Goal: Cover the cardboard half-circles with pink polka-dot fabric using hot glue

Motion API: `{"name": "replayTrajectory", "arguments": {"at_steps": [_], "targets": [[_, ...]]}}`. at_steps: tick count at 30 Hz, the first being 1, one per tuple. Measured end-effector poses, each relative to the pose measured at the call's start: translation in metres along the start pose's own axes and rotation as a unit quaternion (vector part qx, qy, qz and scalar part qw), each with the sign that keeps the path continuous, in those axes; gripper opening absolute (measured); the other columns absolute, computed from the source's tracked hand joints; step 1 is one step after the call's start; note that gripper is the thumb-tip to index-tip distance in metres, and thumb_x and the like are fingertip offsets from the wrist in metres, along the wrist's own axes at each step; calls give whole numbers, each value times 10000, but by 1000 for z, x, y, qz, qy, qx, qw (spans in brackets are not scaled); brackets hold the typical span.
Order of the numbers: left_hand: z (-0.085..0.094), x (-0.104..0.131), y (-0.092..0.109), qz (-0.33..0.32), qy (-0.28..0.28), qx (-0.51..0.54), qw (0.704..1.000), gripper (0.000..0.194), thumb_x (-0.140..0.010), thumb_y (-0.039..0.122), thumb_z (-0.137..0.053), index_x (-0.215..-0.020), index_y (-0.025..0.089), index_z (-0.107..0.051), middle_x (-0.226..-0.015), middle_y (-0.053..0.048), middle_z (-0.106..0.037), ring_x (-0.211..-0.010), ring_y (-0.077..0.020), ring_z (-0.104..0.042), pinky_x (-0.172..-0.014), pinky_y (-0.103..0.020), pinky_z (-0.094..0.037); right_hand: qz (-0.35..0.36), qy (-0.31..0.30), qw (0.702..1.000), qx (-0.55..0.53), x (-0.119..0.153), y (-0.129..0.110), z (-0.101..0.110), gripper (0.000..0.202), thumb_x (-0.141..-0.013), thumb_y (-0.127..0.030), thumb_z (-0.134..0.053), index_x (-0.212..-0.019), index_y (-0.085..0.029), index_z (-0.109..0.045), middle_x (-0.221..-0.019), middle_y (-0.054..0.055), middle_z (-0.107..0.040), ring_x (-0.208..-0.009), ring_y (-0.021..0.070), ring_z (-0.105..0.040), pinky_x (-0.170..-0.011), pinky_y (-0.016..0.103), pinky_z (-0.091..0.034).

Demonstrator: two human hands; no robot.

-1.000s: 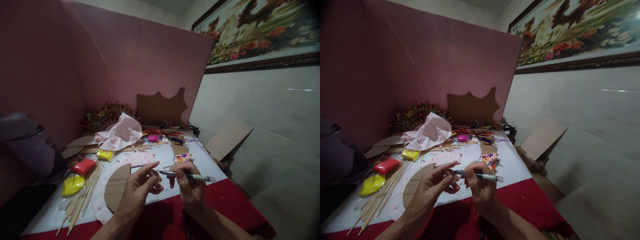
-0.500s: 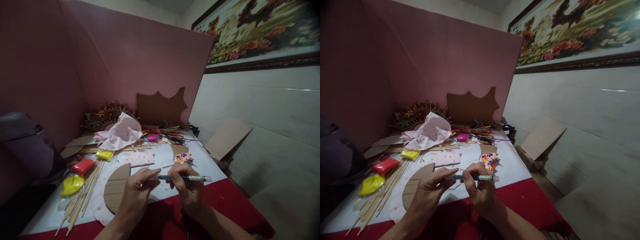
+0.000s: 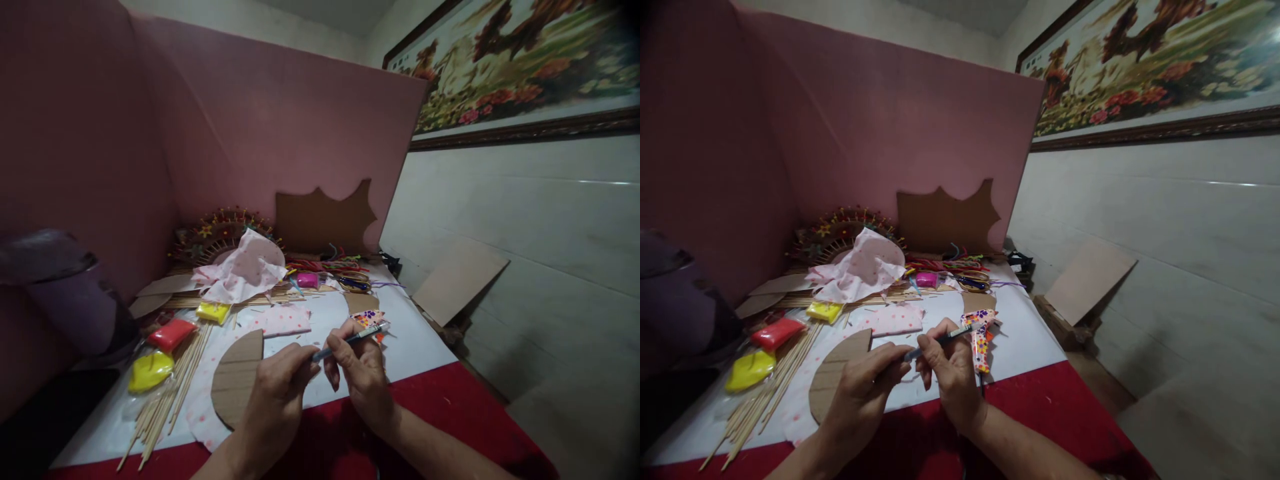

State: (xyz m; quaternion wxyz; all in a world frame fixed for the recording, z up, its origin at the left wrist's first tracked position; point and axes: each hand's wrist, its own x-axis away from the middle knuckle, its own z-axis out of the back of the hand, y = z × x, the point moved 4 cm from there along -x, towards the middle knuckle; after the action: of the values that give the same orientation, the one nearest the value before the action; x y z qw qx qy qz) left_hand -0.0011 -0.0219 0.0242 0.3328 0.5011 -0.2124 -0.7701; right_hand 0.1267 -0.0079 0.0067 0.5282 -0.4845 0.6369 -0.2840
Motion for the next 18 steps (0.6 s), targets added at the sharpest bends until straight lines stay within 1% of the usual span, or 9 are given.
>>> {"name": "replayTrajectory", "arguments": {"at_steps": [3, 5, 6, 8, 10, 12, 13, 14, 18], "targets": [[1, -1, -2, 40, 26, 15, 999, 137, -855, 181, -527, -903, 185, -656, -735, -32, -678, -624, -150, -598, -562, -249, -453, -50, -35, 998, -1, -11, -4, -2, 262, -859, -408, -560, -758, -202, -434, -510, -66, -525, -359, 52, -410, -347, 161, -320], [3, -3, -4, 75, 52, 21, 996, 165, -864, 225, -525, -971, 198, -649, -759, -29, -677, -644, -156, -600, -578, -262, -472, -56, -52, 996, 35, -27, -19, -5, 266, -837, -413, -589, -760, -197, -454, -506, -73, -504, -347, 41, -368, -324, 150, -285], [5, -4, -4, 86, 77, 6, 993, 198, -861, 243, -533, -1028, 197, -630, -796, -38, -671, -679, -167, -602, -608, -281, -483, -39, -54, 995, 69, -38, -29, -8, 249, -817, -390, -623, -775, -192, -478, -505, -77, -495, -354, 37, -358, -325, 144, -274], [14, -5, -2, 85, 151, -51, 983, 366, -830, 257, -579, -1188, 192, -536, -1003, -87, -640, -874, -218, -594, -748, -357, -486, 39, -13, 995, 96, -66, -51, -17, 243, -775, -361, -676, -772, -192, -501, -473, -101, -426, -355, 32, -331, -321, 135, -265], [22, -2, 4, 66, 221, -96, 968, 528, -811, 249, -600, -1303, 206, -413, -1215, -126, -542, -1097, -269, -503, -893, -438, -423, 92, 12, 991, 94, -99, -60, -34, 272, -755, -376, -688, -746, -195, -484, -460, -109, -405, -342, 31, -324, -318, 135, -275], [28, 2, 11, 48, 261, -88, 960, 549, -825, 238, -575, -1332, 242, -366, -1280, -121, -496, -1179, -278, -442, -935, -459, -386, 67, 0, 989, 135, -135, -49, -62, 266, -829, -439, -573, -788, -194, -481, -490, -86, -478, -336, 42, -378, -319, 142, -312], [30, 4, 13, 48, 281, -64, 956, 531, -834, 232, -556, -1331, 253, -369, -1270, -114, -502, -1171, -275, -449, -932, -453, -387, 30, -20, 982, 186, -154, -36, -80, 290, -886, -465, -461, -801, -189, -482, -508, -66, -515, -337, 52, -419, -316, 148, -329], [32, 7, 16, 48, 300, -41, 952, 508, -840, 232, -543, -1321, 256, -385, -1259, -112, -508, -1155, -271, -461, -920, -441, -394, 13, -40, 977, 209, -172, -24, -98, 303, -909, -447, -419, -801, -175, -499, -516, -41, -547, -351, 70, -473, -311, 155, -345], [42, 16, 14, 70, 413, 2, 908, 389, -833, 288, -556, -1215, 250, -492, -1166, -102, -573, -1058, -262, -532, -867, -398, -421, 17, -65, 960, 272, -241, 19, -170, 213, -909, -347, -469, -872, -155, -554, -586, -5, -621, -444, 103, -592, -359, 160, -412]]}}
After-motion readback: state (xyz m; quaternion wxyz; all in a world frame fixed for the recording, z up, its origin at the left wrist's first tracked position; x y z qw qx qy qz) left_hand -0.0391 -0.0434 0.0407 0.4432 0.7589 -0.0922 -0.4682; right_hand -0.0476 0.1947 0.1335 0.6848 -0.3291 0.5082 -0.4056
